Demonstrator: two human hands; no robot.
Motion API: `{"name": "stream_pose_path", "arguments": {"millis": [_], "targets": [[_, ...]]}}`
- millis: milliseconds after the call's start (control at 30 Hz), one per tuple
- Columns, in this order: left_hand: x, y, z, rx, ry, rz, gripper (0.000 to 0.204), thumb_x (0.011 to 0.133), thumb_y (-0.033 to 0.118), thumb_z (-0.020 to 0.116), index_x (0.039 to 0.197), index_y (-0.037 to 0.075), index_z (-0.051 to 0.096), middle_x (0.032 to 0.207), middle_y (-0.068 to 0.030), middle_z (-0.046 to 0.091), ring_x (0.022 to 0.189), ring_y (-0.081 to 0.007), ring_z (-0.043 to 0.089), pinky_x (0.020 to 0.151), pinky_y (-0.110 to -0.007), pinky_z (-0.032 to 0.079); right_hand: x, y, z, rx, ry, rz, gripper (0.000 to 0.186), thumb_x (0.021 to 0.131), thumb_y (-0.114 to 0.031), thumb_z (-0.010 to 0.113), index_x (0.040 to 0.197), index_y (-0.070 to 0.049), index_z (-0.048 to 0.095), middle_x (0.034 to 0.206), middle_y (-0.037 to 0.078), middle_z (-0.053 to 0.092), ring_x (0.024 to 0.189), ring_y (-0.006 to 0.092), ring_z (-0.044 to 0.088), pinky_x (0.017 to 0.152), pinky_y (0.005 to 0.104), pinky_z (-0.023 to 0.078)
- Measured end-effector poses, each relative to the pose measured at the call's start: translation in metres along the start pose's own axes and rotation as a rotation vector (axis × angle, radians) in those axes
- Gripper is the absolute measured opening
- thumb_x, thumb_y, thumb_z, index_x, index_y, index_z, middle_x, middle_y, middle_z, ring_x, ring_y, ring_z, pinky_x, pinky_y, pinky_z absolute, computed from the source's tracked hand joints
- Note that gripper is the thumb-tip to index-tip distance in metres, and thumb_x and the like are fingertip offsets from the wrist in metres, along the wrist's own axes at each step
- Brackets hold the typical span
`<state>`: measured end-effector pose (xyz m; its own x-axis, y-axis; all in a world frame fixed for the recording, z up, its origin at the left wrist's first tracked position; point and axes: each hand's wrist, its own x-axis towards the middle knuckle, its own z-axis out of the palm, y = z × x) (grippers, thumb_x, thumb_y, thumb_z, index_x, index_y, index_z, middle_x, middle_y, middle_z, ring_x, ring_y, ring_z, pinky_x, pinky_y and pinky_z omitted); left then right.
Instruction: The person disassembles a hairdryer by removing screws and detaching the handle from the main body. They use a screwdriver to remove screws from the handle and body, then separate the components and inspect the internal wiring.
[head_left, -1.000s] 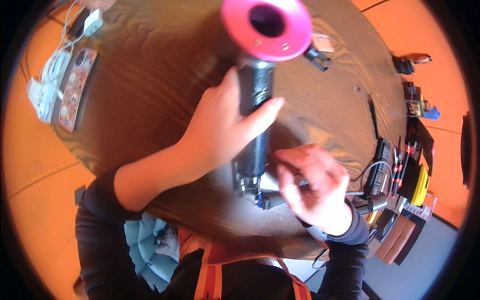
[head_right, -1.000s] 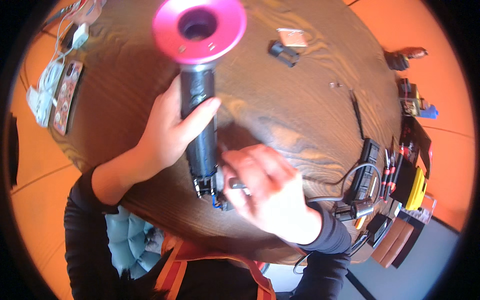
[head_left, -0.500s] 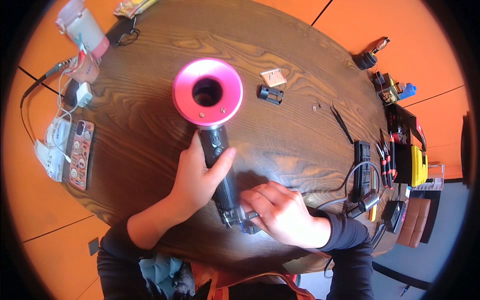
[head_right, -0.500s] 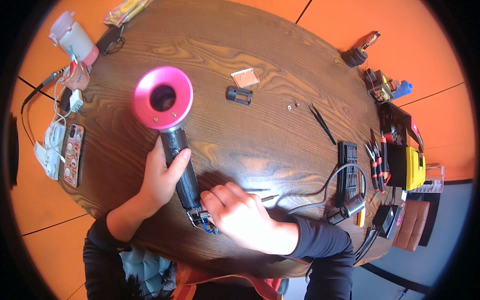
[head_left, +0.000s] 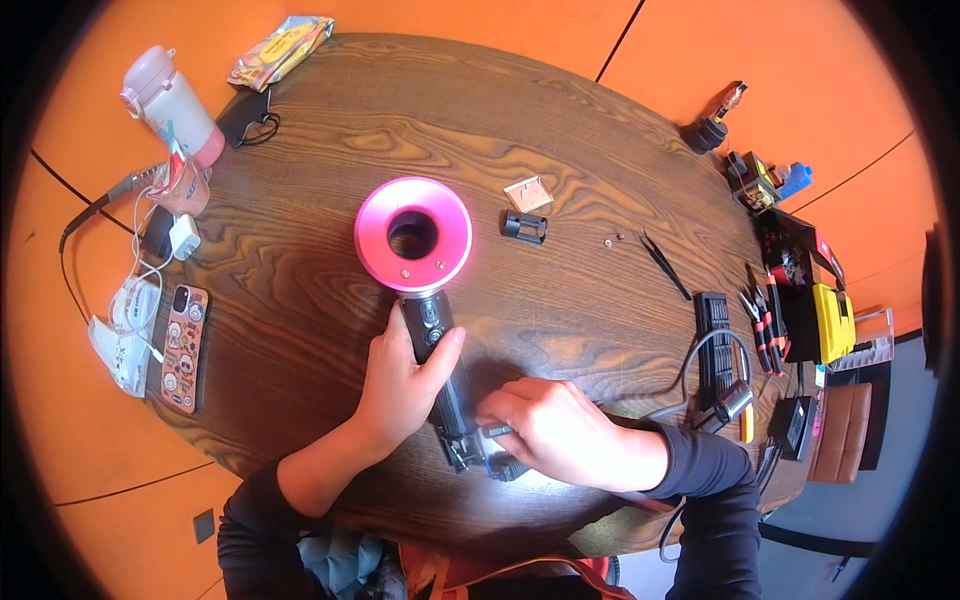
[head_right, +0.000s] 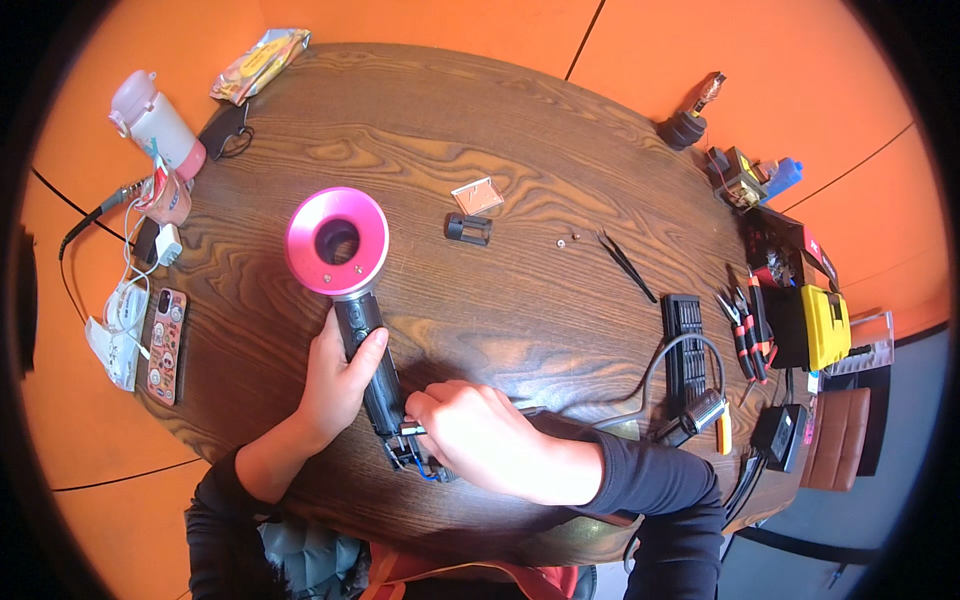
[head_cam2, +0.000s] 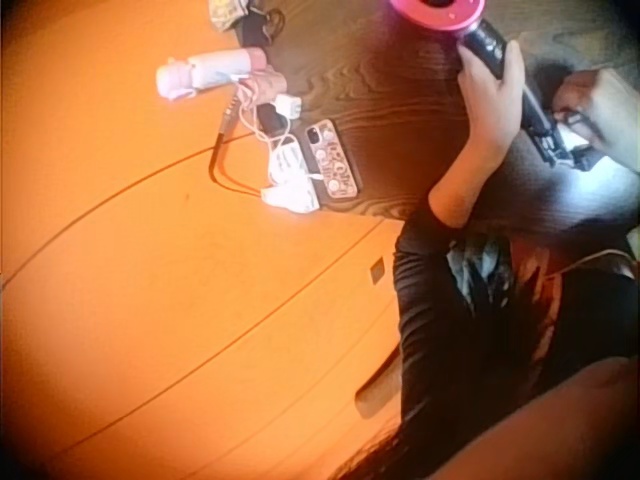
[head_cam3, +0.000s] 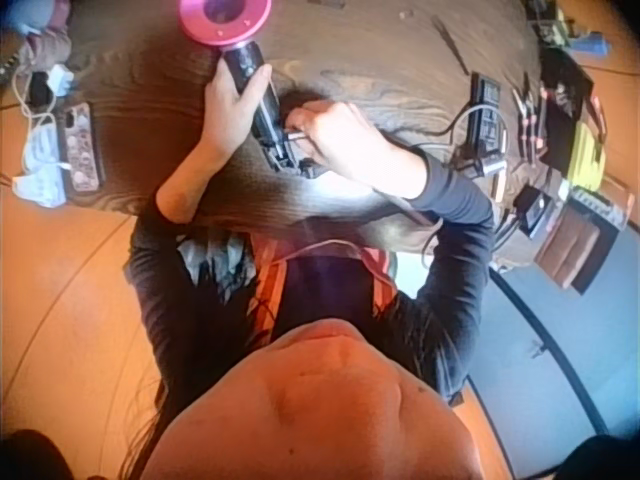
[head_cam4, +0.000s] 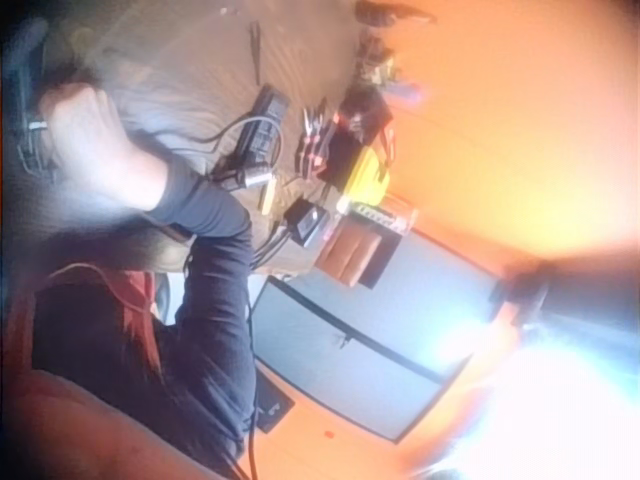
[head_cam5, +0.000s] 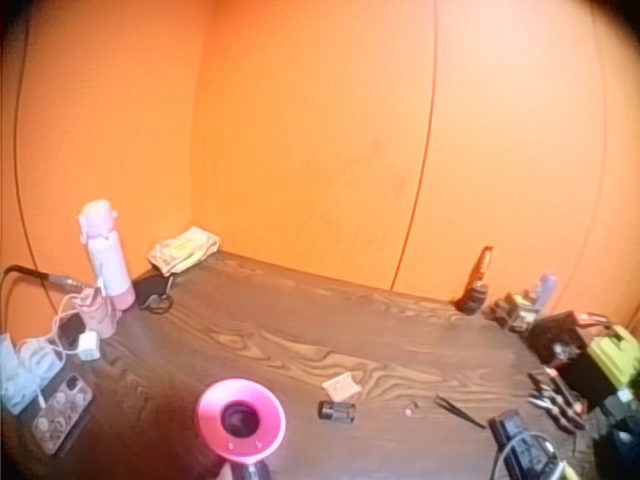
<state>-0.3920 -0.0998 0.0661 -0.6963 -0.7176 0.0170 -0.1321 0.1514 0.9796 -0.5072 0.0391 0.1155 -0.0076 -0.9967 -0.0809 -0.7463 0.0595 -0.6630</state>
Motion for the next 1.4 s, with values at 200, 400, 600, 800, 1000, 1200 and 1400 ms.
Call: {"name": "stream_pose_path", "arguments": {"millis": [200, 400, 600, 800, 1000, 1200, 1400], "targets": [[0.003, 0.001, 0.000, 0.003, 0.001, 0.050, 0.030, 0.084, 0.016, 0.062, 0.104, -0.002, 0.048, 0.071, -0.0118, 0.063, 0.063, -0.0179, 0.064, 0.057, -0.031, 0.048, 0.007, 0.003, -0.003, 0.084, -0.029, 0.064, 0.013, 0.080, -0.007, 0.062, 0.091, -0.003, 0.060, 0.076, 0.014, 0.061, 0.072, 0.0332, 0.062, 0.064, 0.0383, 0.052], [0.002, -0.005, 0.001, 0.003, 0.001, -0.034, 0.036, 0.083, 0.024, 0.064, 0.102, -0.001, 0.048, 0.076, -0.0169, 0.063, 0.071, -0.0281, 0.066, 0.065, -0.036, 0.050, -0.013, -0.008, -0.042, 0.369, 0.369, 0.154, 0.035, 0.081, 0.000, 0.044, 0.115, -0.001, 0.048, 0.096, 0.009, 0.054, 0.087, 0.0157, 0.053, 0.077, 0.0267, 0.042], [0.004, -0.003, 0.001, -0.023, -0.004, -0.033, 0.037, 0.083, 0.028, 0.064, 0.099, -0.001, 0.047, 0.072, -0.0175, 0.061, 0.066, -0.0288, 0.064, 0.063, -0.037, 0.049, -0.027, -0.023, -0.039, 0.534, 0.359, 0.075, 0.058, 0.080, 0.013, 0.030, 0.138, 0.002, 0.024, 0.100, 0.013, 0.054, 0.091, 0.0160, 0.052, 0.091, 0.0289, 0.039], [0.003, -0.002, 0.001, -0.018, 0.013, -0.032, 0.037, 0.082, 0.028, 0.065, 0.099, -0.001, 0.048, 0.073, -0.0155, 0.062, 0.066, -0.0249, 0.064, 0.063, -0.035, 0.049, -0.033, -0.039, -0.044, 1.210, 0.237, -0.001, 0.041, 0.080, -0.004, 0.052, 0.117, 0.003, 0.037, 0.068, 0.011, 0.059, 0.053, 0.0174, 0.055, 0.048, 0.0278, 0.044], [0.003, -0.005, 0.001, 0.012, 0.029, 0.009, 0.030, 0.084, 0.022, 0.063, 0.101, 0.001, 0.050, 0.074, -0.0092, 0.060, 0.068, -0.0147, 0.060, 0.064, -0.030, 0.048, -0.042, -0.071, -0.019, 1.831, -0.559, -0.338, 0.033, 0.084, -0.017, 0.055, 0.107, 0.005, 0.062, 0.076, 0.011, 0.066, 0.048, 0.0131, 0.055, 0.041, 0.0253, 0.040], [0.003, -0.005, 0.000, -0.016, 0.015, 0.017, 0.027, 0.086, 0.020, 0.061, 0.100, 0.001, 0.050, 0.074, -0.0065, 0.059, 0.068, -0.0123, 0.058, 0.062, -0.029, 0.047, -0.052, -0.086, -0.009, 2.002, -0.548, -0.484, 0.033, 0.081, -0.008, 0.051, 0.109, 0.005, 0.061, 0.091, 0.014, 0.066, 0.051, 0.0153, 0.055, 0.044, 0.0246, 0.041], [0.003, -0.007, 0.000, -0.015, 0.007, 0.020, 0.026, 0.087, 0.019, 0.060, 0.101, 0.001, 0.049, 0.074, -0.0061, 0.059, 0.067, -0.0124, 0.058, 0.062, -0.029, 0.046, -0.044, -0.082, -0.010, 1.906, -0.570, -0.557, 0.034, 0.083, -0.010, 0.050, 0.112, 0.006, 0.058, 0.106, 0.014, 0.064, 0.058, 0.0193, 0.058, 0.049, 0.0250, 0.043]]}}
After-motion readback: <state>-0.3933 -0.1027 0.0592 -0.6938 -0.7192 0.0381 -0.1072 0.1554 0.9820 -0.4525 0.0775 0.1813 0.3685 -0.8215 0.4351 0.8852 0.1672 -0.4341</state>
